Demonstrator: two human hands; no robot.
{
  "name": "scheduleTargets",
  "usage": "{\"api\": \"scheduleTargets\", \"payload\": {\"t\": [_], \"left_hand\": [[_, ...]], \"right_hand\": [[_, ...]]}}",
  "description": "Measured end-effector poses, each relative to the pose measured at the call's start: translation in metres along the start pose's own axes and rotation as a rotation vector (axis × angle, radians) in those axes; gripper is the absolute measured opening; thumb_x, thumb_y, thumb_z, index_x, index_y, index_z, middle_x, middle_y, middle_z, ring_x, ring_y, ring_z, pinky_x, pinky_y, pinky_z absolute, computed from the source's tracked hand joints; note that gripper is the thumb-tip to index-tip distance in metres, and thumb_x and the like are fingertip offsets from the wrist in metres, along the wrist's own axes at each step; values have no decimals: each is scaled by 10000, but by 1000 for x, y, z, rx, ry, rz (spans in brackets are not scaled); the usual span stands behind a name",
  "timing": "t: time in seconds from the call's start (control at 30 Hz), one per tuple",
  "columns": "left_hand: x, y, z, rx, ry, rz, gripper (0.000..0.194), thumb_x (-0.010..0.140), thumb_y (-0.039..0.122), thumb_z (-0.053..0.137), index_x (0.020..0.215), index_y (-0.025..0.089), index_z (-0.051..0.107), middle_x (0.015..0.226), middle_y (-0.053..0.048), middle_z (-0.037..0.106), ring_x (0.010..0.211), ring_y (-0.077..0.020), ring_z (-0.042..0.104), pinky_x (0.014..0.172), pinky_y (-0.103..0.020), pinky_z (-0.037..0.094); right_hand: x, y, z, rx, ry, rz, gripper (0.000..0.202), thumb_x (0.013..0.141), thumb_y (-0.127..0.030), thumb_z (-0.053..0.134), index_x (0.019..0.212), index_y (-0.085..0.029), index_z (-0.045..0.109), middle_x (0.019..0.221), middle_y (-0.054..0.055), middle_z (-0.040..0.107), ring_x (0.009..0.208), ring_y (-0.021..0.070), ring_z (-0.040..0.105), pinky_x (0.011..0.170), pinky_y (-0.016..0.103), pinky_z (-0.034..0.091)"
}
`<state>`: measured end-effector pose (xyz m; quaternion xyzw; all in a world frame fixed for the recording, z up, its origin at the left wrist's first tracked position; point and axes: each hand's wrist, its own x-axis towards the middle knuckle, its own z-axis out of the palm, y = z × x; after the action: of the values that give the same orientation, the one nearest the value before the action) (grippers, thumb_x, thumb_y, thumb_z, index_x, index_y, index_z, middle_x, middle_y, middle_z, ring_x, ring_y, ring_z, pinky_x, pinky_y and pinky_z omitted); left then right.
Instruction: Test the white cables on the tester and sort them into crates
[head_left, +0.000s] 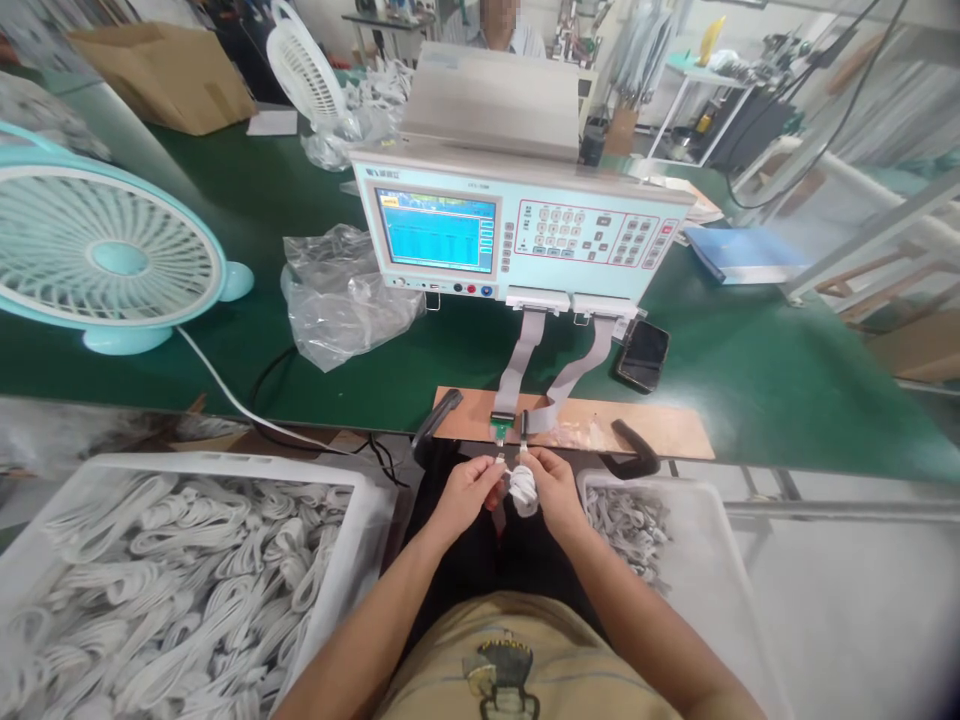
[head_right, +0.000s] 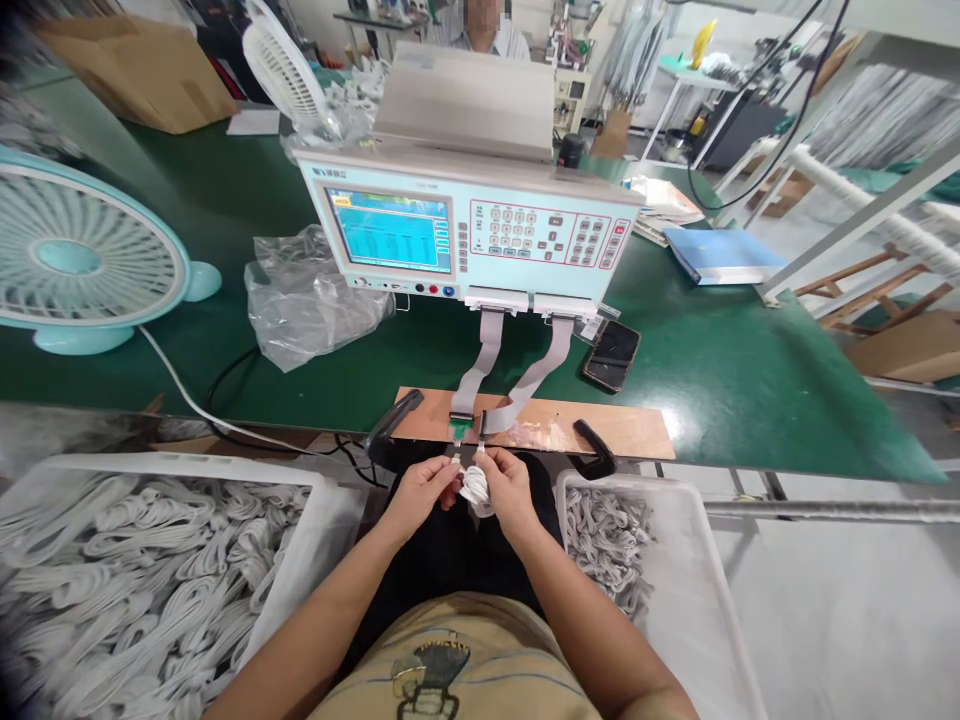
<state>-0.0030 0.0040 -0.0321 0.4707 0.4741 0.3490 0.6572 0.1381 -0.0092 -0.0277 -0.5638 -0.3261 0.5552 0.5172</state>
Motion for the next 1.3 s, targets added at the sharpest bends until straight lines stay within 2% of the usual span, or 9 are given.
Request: {"api": "scheduleTargets", "payload": {"t": [0.1, 0.27, 0.57, 0.83, 1.0, 1.07, 1.13, 1.23, 1.3], "left_hand": [[2, 4, -4, 67, -58, 65, 315, 787, 439, 503, 699, 153, 601, 630, -9, 573, 522, -108, 497, 488, -207, 385], [6, 3, 4, 103, 110, 222, 307, 796, 381, 493, 611, 146, 566, 651, -12, 538, 643, -133, 501, 623, -231, 392], [9, 3, 18, 53, 242, 215, 304, 769, 360, 512, 559, 142, 537, 581, -3, 513, 585, -129, 484, 595, -234, 371], [11, -10, 27, -108, 311, 190, 329, 770, 415, 529, 604, 133, 568, 596, -7, 546, 583, -119, 491, 586, -222, 379], [10, -10, 28, 13, 336, 174, 343, 768, 406, 518, 549, 142, 516, 517, 18, 486, 517, -105, 453, 536, -216, 363], [-2, 6, 19, 144, 330, 226, 309, 790, 383, 494, 592, 149, 533, 569, 5, 531, 558, -118, 489, 551, -220, 384], [-23, 28, -1, 320, 346, 353, 252, 813, 344, 468, 672, 161, 570, 725, -26, 610, 691, -145, 552, 651, -238, 426], [-68, 51, -59, 603, 510, 482, 192, 816, 313, 456, 802, 198, 609, 869, -36, 646, 841, -172, 578, 802, -277, 429], [-98, 46, -112, 735, 737, 371, 200, 805, 354, 455, 831, 220, 601, 862, -29, 652, 834, -190, 586, 812, -304, 436]], "right_hand": [[2, 0, 4, 133, 23, 76, 240, 686, -383, 652, 649, -155, 590, 560, -16, 535, 487, 92, 429, 492, 233, 356], [3, 1, 5, 166, 12, 80, 251, 661, -394, 673, 655, -156, 595, 544, -22, 526, 488, 98, 431, 504, 238, 357], [4, -3, 0, 107, -33, 72, 274, 661, -425, 669, 640, -159, 609, 489, -47, 465, 453, 73, 334, 473, 227, 272], [6, 1, -2, 88, -55, 63, 287, 669, -434, 660, 708, -149, 650, 528, -28, 510, 476, 81, 366, 487, 224, 295], [4, 3, -4, 102, -55, 56, 270, 670, -418, 672, 696, -151, 644, 554, -14, 544, 508, 103, 429, 532, 239, 344], [4, 3, -4, 88, -61, 67, 264, 677, -414, 672, 703, -153, 642, 570, -7, 559, 537, 121, 465, 534, 240, 351], [4, 3, -4, 89, -75, 75, 261, 686, -418, 667, 707, -159, 641, 584, -4, 574, 564, 136, 495, 535, 239, 358], [5, 3, -4, 109, -102, 97, 276, 682, -435, 667, 737, -165, 648, 610, 2, 601, 579, 151, 523, 531, 243, 372], [6, 4, -5, 108, -109, 109, 293, 671, -445, 674, 742, -162, 653, 614, 7, 610, 569, 155, 528, 523, 247, 378]]}}
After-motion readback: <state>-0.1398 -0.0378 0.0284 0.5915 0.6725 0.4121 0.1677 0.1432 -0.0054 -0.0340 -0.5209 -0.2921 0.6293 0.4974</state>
